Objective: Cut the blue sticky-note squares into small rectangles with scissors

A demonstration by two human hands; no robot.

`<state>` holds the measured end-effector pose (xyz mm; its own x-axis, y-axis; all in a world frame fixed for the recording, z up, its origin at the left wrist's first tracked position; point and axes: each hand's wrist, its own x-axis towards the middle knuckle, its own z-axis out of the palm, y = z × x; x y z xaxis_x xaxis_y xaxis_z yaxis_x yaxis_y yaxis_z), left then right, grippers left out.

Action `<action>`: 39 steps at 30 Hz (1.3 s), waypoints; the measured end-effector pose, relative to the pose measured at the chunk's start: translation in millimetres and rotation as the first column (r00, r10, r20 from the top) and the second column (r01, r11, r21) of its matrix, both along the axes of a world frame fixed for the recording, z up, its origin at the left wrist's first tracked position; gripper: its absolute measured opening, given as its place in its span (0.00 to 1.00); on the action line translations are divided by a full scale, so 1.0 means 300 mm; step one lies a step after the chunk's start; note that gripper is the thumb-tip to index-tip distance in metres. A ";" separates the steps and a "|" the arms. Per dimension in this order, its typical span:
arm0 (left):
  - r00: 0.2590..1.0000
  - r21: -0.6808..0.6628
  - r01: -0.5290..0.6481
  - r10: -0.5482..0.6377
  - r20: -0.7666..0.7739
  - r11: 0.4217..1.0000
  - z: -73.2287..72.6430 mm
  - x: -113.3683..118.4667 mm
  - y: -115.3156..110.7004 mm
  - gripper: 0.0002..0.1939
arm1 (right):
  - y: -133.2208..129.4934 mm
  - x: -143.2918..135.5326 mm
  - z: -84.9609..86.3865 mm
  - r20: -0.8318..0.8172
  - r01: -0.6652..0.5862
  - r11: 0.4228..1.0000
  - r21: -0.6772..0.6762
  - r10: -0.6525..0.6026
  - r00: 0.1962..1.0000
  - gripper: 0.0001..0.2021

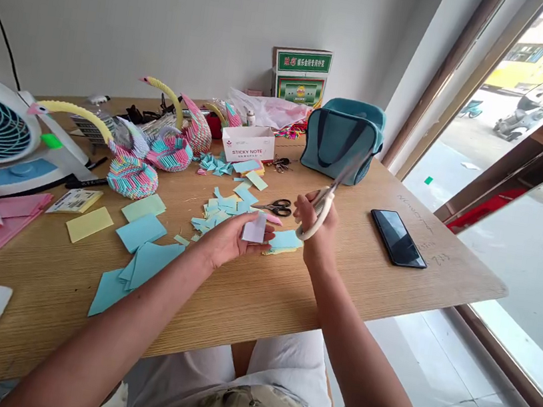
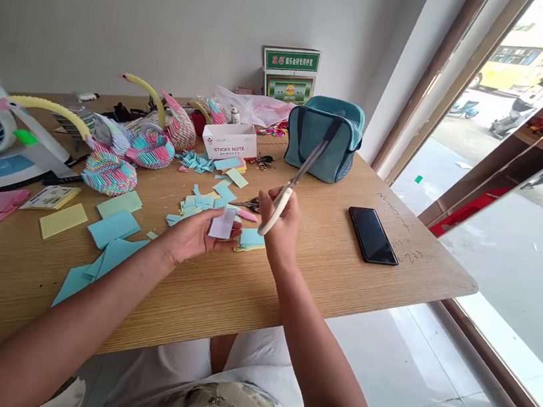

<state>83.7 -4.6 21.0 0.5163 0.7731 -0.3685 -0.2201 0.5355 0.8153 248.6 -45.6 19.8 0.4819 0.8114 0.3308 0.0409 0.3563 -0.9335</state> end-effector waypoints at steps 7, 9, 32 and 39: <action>0.998 0.120 -0.058 0.060 -0.020 0.991 -0.005 0.010 -0.029 0.17 | 0.006 0.004 -0.028 0.127 -0.201 0.948 -0.249 0.238 0.963 0.18; 0.996 0.243 -0.081 0.090 -0.025 0.967 -0.015 -0.002 -0.037 0.17 | 0.005 -0.006 -0.034 0.147 -0.245 0.924 -0.293 0.297 0.944 0.19; 0.990 0.445 -0.096 0.130 -0.048 0.890 -0.100 -0.057 -0.037 0.27 | 0.021 -0.077 -0.087 0.140 -0.336 0.904 -0.264 0.380 0.914 0.16; 0.989 0.483 -0.074 0.126 -0.076 0.873 -0.103 -0.057 -0.039 0.25 | 0.017 -0.080 -0.085 0.227 -0.215 0.934 -0.287 0.284 0.931 0.15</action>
<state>66.6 -16.4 -9.9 0.4069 0.9134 0.0127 -0.1539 0.0548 0.9866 224.7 -40.6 -5.6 0.1773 0.9667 0.1847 0.2352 0.1406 -0.9617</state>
